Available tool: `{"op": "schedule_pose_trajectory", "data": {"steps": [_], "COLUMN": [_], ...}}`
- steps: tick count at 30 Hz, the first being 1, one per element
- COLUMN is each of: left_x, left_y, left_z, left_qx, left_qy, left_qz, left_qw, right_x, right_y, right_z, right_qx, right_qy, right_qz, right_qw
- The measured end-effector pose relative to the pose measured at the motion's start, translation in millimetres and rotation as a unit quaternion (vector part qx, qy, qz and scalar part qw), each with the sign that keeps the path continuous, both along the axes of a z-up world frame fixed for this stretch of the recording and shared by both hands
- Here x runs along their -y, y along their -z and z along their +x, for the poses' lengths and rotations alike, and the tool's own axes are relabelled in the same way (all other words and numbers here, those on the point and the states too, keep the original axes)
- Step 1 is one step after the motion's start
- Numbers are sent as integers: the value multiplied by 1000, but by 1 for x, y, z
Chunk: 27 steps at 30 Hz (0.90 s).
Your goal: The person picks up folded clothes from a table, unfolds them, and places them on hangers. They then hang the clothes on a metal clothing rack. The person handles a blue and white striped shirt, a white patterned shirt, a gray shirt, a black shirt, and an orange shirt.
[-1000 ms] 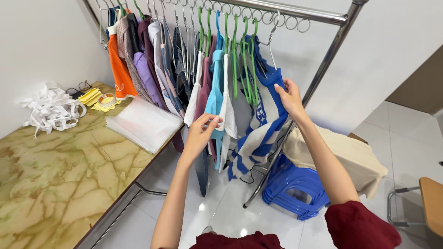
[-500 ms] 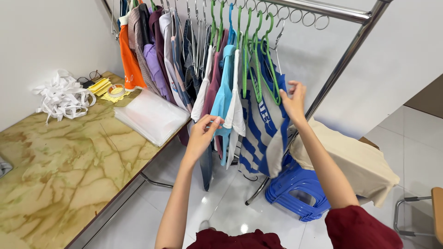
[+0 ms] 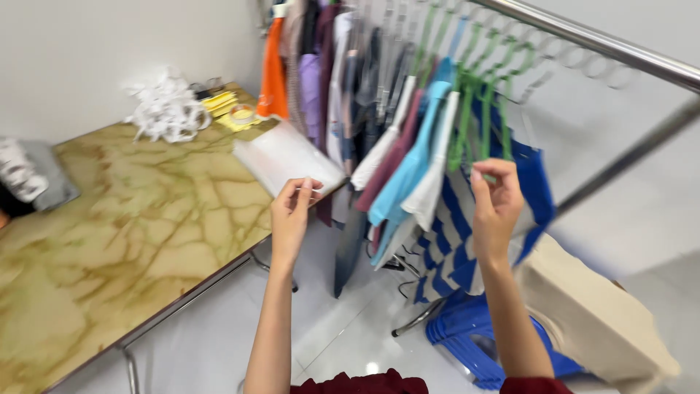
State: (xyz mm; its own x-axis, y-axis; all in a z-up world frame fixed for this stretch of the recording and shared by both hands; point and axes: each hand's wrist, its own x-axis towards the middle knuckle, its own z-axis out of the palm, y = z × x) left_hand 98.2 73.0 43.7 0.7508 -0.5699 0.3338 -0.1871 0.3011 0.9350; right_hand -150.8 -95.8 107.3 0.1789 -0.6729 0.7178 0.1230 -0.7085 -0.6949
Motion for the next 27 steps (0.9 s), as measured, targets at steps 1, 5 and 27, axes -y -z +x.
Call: {"op": "schedule_pose_trajectory", "data": {"steps": [1,5,27], "left_x": [-16,-85,-386], "left_y": [1,10,84], "left_z": [12,63,315], "left_qx": [-3,-56,-196], "left_qy": [-13,-103,-264], "left_qz": [0,-1,21], "left_qw": [1000,993,944], "right_x": [-10,-56,-328], "right_y": [3,15,112], "right_z": [15,81,459], "right_qx": [-3,21,-132], "right_qy": [-13,-77,-298], "right_qz": [0,42,300], "right_qw": [1000,996,896]}}
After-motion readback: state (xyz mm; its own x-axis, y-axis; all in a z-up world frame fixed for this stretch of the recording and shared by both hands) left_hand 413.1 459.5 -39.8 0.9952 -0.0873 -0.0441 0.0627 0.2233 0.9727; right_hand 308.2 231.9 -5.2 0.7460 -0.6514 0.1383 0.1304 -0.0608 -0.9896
